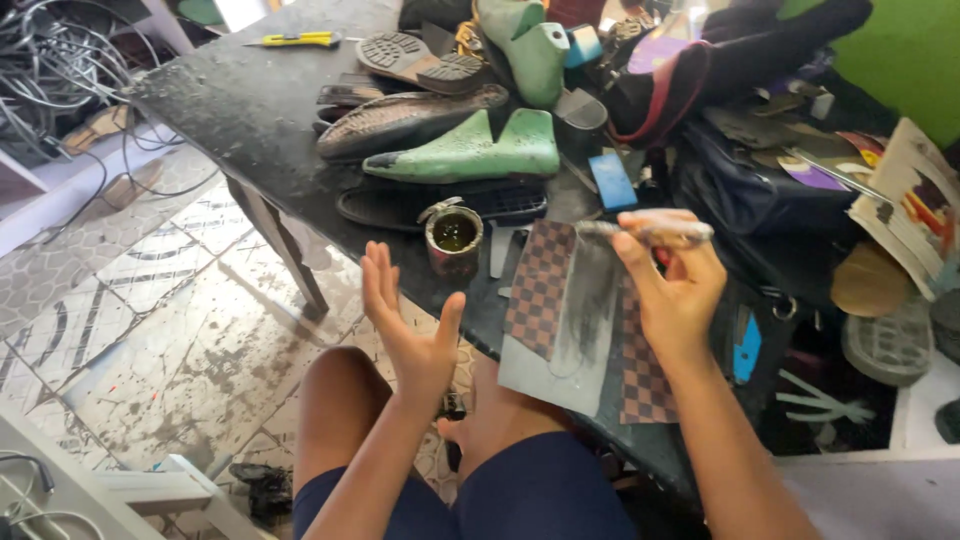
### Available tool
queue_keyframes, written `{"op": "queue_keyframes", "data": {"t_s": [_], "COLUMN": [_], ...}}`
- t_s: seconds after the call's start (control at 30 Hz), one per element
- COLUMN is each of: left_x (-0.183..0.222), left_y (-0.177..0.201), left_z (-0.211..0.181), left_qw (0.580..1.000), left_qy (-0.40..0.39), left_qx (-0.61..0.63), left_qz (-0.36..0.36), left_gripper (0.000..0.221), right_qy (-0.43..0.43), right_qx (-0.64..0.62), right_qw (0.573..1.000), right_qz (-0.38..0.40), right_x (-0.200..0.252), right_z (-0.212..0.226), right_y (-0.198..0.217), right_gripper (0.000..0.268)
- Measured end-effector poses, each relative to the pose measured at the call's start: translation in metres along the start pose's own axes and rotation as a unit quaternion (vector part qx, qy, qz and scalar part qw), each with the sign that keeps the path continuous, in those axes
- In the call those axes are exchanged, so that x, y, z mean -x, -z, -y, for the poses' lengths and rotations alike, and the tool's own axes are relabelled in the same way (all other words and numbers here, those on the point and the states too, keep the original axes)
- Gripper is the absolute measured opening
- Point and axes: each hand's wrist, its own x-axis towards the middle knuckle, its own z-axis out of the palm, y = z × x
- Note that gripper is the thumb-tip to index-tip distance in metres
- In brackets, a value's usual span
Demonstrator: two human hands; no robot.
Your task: Apply adhesive to a shoe upper material and inspect the material.
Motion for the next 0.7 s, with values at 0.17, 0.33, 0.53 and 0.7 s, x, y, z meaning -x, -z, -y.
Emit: {"op": "queue_keyframes", "data": {"t_s": [0.17, 0.33, 0.53, 0.7], "left_x": [-0.013, -0.015, -0.006, -0.004], "left_y": [-0.017, -0.030, -0.031, -0.032], "left_z": [0.024, 0.036, 0.049, 0.055], "left_qw": [0.998, 0.994, 0.990, 0.994], "left_qy": [0.053, 0.097, 0.122, 0.092], "left_qx": [-0.024, -0.040, -0.070, -0.067], "left_qz": [0.009, 0.006, 0.018, 0.006], "left_gripper": [0.100, 0.100, 0.093, 0.086], "right_qy": [0.015, 0.050, 0.060, 0.054], "right_qx": [-0.004, 0.106, 0.141, 0.144], "right_qw": [0.998, 0.984, 0.962, 0.956], "right_qz": [0.068, 0.134, 0.227, 0.251], "right_x": [-0.043, -0.062, -0.051, -0.042], "right_z": [0.027, 0.015, -0.008, -0.013], "right_y": [-0.054, -0.101, -0.127, -0.132], "right_gripper": [0.018, 0.019, 0.020, 0.020]}}
